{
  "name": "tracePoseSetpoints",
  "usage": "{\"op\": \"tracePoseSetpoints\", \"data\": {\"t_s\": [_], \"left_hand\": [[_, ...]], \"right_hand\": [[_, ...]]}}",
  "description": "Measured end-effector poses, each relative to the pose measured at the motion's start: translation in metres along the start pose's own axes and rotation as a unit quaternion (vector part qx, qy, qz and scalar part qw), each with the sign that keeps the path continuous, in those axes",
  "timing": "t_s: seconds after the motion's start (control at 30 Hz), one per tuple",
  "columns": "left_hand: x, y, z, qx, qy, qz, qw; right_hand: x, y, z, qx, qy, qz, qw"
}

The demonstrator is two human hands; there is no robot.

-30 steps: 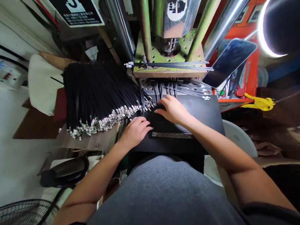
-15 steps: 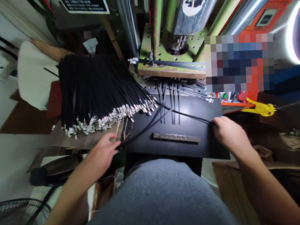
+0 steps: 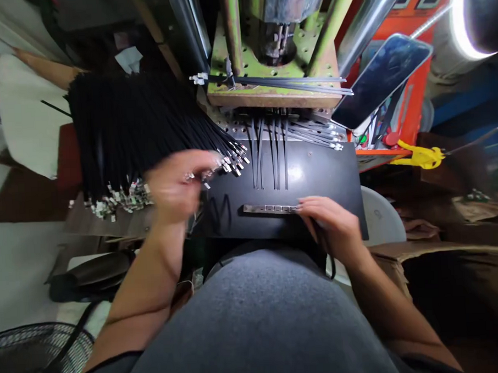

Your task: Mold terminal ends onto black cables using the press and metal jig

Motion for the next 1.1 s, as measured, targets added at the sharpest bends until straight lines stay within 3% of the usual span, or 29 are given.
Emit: {"op": "tracePoseSetpoints", "data": {"t_s": [0.07,0.1,0.13,0.2,0.37,0.47,0.67,0.8,0.97,1.1], "left_hand": [[0.023,0.009,0.084,-0.184,0.123,0.056,0.974],[0.032,0.018,0.116,-0.247,0.152,0.059,0.955],[0.038,0.025,0.135,-0.268,0.162,0.06,0.948],[0.045,0.034,0.151,-0.257,0.157,0.056,0.952],[0.047,0.034,0.145,-0.241,0.089,0.041,0.965],[0.058,0.029,0.14,-0.25,0.04,0.072,0.965],[0.068,0.028,0.147,-0.276,-0.019,0.095,0.956],[0.068,0.027,0.148,-0.276,-0.023,0.092,0.956],[0.071,0.028,0.158,-0.334,-0.054,0.065,0.939],[0.062,0.031,0.162,-0.379,-0.01,0.019,0.925]], "right_hand": [[-0.003,-0.008,0.018,0.005,-0.041,-0.015,0.999],[-0.002,-0.01,0.022,0.01,-0.046,-0.015,0.999],[-0.002,-0.012,0.024,0.014,-0.041,-0.015,0.999],[-0.007,-0.013,0.026,0.005,-0.003,-0.031,0.999],[-0.03,-0.017,0.04,-0.071,0.16,-0.075,0.982],[-0.028,-0.018,0.044,-0.102,0.146,-0.067,0.982],[0.005,-0.007,0.009,0.019,0.034,0.014,0.999],[0.01,-0.004,0.017,0.005,-0.032,0.005,0.999],[0.002,-0.008,0.027,-0.028,0.061,-0.008,0.998],[0.001,-0.008,0.025,-0.025,0.06,-0.02,0.998]]}}
Point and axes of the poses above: each hand's wrist, its own y-axis away from the middle knuckle, its own z-axis out of the palm, x = y × z, the point moved 10 cm from there along -y, towards the middle knuckle, and after that the axes turned 9 degrees about -x, right-handed, at the moved point
